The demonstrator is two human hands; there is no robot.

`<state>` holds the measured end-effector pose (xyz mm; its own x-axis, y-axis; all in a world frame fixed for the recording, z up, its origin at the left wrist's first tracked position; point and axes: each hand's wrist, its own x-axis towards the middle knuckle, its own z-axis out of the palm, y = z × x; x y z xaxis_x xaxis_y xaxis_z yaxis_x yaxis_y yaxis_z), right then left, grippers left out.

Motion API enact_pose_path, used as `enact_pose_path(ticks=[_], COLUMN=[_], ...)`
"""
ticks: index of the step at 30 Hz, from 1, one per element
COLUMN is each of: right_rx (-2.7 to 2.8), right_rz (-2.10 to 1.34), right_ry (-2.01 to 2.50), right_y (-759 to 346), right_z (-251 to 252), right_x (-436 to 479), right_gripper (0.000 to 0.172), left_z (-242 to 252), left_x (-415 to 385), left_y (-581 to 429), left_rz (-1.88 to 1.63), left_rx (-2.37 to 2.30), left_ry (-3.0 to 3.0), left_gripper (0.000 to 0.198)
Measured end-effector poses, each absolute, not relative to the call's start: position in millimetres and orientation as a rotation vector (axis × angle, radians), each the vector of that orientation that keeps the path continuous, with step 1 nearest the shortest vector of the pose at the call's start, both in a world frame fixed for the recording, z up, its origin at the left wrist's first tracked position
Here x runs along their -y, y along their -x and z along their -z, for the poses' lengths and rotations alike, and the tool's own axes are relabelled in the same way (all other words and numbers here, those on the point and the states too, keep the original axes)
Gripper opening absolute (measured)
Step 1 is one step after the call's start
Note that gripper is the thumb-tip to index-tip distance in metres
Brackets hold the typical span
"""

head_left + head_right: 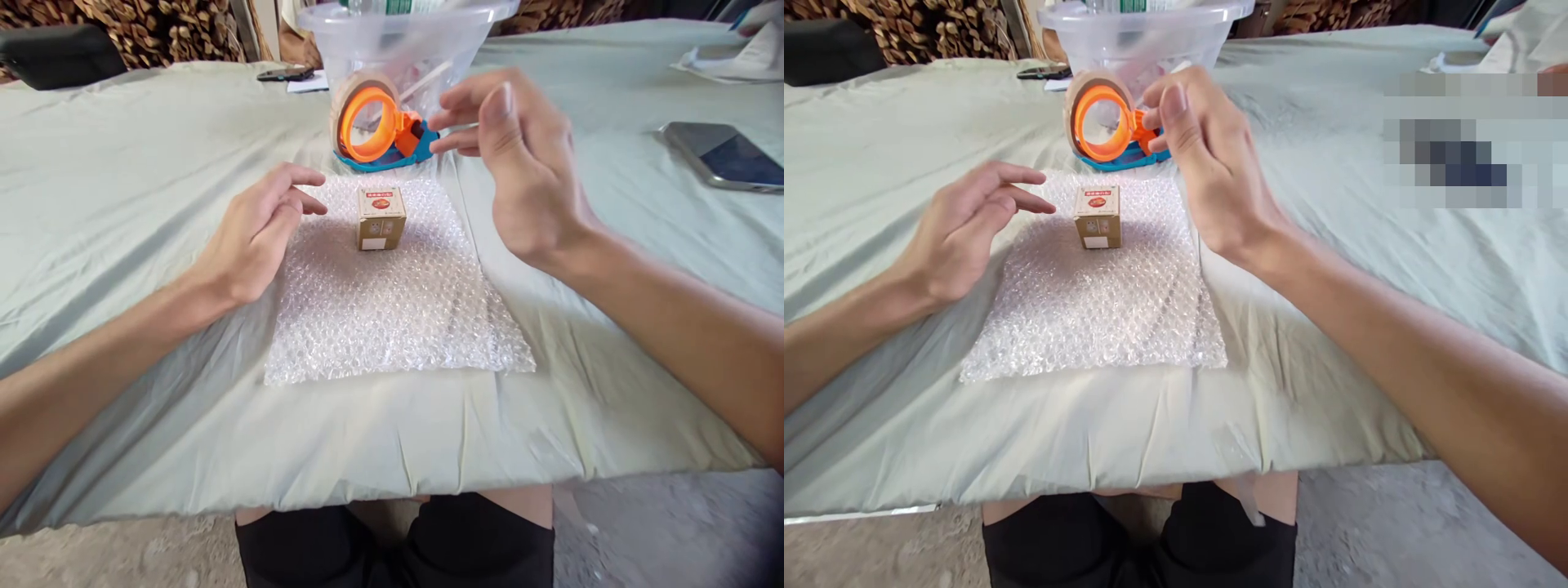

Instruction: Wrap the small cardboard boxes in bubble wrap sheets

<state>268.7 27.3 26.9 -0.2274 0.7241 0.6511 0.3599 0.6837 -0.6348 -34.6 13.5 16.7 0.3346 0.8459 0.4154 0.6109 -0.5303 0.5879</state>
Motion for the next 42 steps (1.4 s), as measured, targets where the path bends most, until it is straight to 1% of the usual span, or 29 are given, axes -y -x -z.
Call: enact_pose_path(ticks=[2,6,13,15,19,21,24,27,29,33,35,38,42], right_rx=[1.904,2.082,2.049,2.057,2.07,2.071,2.079,2.082,2.086,2.099,2.12,2.147,2.115], right_rz=[-0.47,-0.554,-0.52,-0.496,-0.467,-0.468,-0.461,-0.45,-0.445,-0.51,-0.536,-0.554,-0.581], right_ry=[0.83,0.857,0.821,0.841,0.977,1.024,1.06,1.064,1.036,0.93,0.884,0.887,0.884], right_y=[-267.4,-266.1,-278.9,-279.3,-272.9,-270.2,-269.7,-271.5,-272.4,-270.6,-267.6,-263.7,-264.8], right_z=[-24.9,-19.1,-15.8,-17.3,-22.3,-24.7,-27.3,-28.3,-27.8,-23.5,-19.9,-15.0,-13.4], right_x=[-26.3,-25.2,-35.5,-35.8,-28.7,-24.6,-21.6,-22.5,-23.9,-24.5,-23.7,-22.8,-24.2], right_gripper=[0.033,0.046,0.042,0.048,0.068,0.072,0.074,0.073,0.07,0.049,0.043,0.042,0.043], left_z=[-16.5,-12.7,-8.9,-9.4,-11.1,-11.7,-12.3,-13.0,-13.4,-13.6,-13.1,-12.9,-15.0], left_x=[-12.9,-17.4,-23.5,-22.1,-18.2,-16.8,-15.8,-15.6,-15.5,-16.2,-17.6,-20.7,-23.7], left_y=[33.9,37.8,42.6,41.7,39.1,38.0,37.1,36.9,36.8,37.2,38.4,41.3,44.0], left_rz=[-0.976,-0.927,-0.93,-0.927,-0.939,-0.942,-0.933,-0.904,-0.908,-0.924,-0.917,-0.91,-0.936], left_rx=[-1.303,-1.279,-1.345,-1.385,-1.431,-1.437,-1.433,-1.449,-1.457,-1.432,-1.415,-1.395,-1.387], left_ry=[-2.321,-2.451,-2.515,-2.514,-2.499,-2.488,-2.483,-2.469,-2.456,-2.449,-2.458,-2.463,-2.396], left_gripper=[0.041,0.043,0.046,0.045,0.043,0.041,0.039,0.037,0.037,0.04,0.038,0.034,0.033])
